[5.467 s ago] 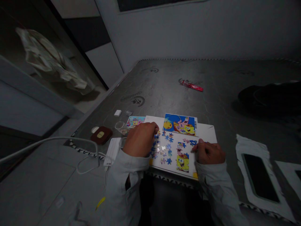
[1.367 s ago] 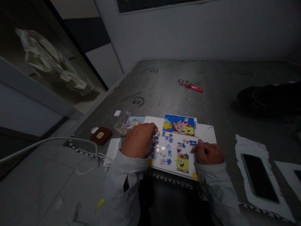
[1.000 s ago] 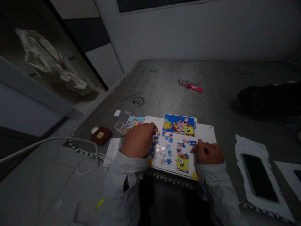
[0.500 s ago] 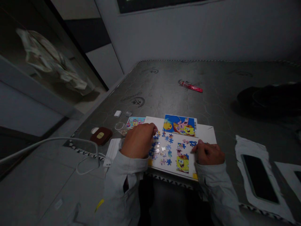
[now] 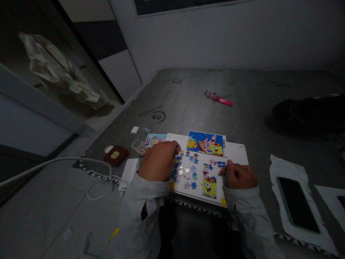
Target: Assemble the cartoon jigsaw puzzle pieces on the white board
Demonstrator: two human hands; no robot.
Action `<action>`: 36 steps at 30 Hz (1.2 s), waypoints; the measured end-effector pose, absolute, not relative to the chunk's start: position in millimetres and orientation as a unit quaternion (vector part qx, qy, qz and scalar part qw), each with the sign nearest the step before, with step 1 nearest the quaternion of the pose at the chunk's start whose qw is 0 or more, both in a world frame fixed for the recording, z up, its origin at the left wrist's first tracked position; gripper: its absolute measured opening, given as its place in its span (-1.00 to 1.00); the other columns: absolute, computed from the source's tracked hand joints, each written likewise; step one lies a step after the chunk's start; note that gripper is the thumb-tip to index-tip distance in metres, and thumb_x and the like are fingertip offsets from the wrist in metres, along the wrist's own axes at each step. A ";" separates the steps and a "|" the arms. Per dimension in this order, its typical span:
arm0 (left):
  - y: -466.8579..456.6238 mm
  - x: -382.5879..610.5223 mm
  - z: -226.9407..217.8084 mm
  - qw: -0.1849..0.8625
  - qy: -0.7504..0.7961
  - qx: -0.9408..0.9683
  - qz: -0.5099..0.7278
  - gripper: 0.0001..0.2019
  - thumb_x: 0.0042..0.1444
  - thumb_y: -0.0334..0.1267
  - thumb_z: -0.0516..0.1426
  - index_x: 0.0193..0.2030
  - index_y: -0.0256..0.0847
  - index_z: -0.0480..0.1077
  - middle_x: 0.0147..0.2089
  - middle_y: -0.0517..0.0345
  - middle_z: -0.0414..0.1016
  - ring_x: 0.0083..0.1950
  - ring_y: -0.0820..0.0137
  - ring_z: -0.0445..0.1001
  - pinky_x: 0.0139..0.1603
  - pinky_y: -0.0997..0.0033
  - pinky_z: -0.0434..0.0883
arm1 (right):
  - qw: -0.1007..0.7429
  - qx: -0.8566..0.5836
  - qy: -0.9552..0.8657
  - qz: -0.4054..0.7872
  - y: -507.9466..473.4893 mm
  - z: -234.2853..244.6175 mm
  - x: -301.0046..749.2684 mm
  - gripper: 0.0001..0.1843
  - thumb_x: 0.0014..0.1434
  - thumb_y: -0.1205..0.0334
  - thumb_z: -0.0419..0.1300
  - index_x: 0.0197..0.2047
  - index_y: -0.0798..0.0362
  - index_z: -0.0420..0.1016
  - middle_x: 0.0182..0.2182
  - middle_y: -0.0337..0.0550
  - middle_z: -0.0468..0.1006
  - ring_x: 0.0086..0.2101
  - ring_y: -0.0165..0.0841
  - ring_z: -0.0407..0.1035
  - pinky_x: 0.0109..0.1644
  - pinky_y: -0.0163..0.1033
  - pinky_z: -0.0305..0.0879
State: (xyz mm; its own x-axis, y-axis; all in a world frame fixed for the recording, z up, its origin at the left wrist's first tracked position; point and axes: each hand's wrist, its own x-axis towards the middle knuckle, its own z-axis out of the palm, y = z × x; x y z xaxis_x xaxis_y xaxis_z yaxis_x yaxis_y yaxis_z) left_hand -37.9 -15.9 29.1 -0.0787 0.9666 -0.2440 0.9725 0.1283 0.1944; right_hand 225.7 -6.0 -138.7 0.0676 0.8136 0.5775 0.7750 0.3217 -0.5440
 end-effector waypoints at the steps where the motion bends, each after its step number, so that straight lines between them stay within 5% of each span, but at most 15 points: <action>1: -16.1 -37.7 29.6 0.158 0.734 0.661 -0.012 -0.68 0.62 -0.38 0.08 0.22 -0.16 0.68 0.24 -0.10 0.79 0.30 -0.03 0.73 0.25 0.01 0.58 | 0.444 -0.582 -0.681 0.023 -6.0 -138.8 225.6 -0.37 0.62 0.04 0.13 -0.51 -0.10 0.69 -0.57 -0.27 0.63 -0.48 -0.31 0.50 -0.01 -0.13 0.39; 36: -17.9 -37.3 33.7 0.165 0.732 0.660 -0.017 -0.66 0.52 -0.51 0.12 0.21 -0.15 0.67 0.24 -0.05 0.79 0.32 0.00 0.72 0.28 0.03 0.59 | 0.436 -0.574 -0.693 0.010 -5.9 -138.6 226.4 -0.37 0.63 0.06 0.13 -0.51 -0.09 0.68 -0.53 -0.25 0.65 -0.46 -0.30 0.51 -0.01 -0.14 0.38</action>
State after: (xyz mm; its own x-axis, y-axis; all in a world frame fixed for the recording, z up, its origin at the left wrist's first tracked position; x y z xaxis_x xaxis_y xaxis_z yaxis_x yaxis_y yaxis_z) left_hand -37.3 -17.9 33.7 -0.0729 0.9617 -0.2644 0.9729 0.1269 0.1934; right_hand 226.4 -5.9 -138.6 0.0390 0.8050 0.5920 0.7869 0.3404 -0.5147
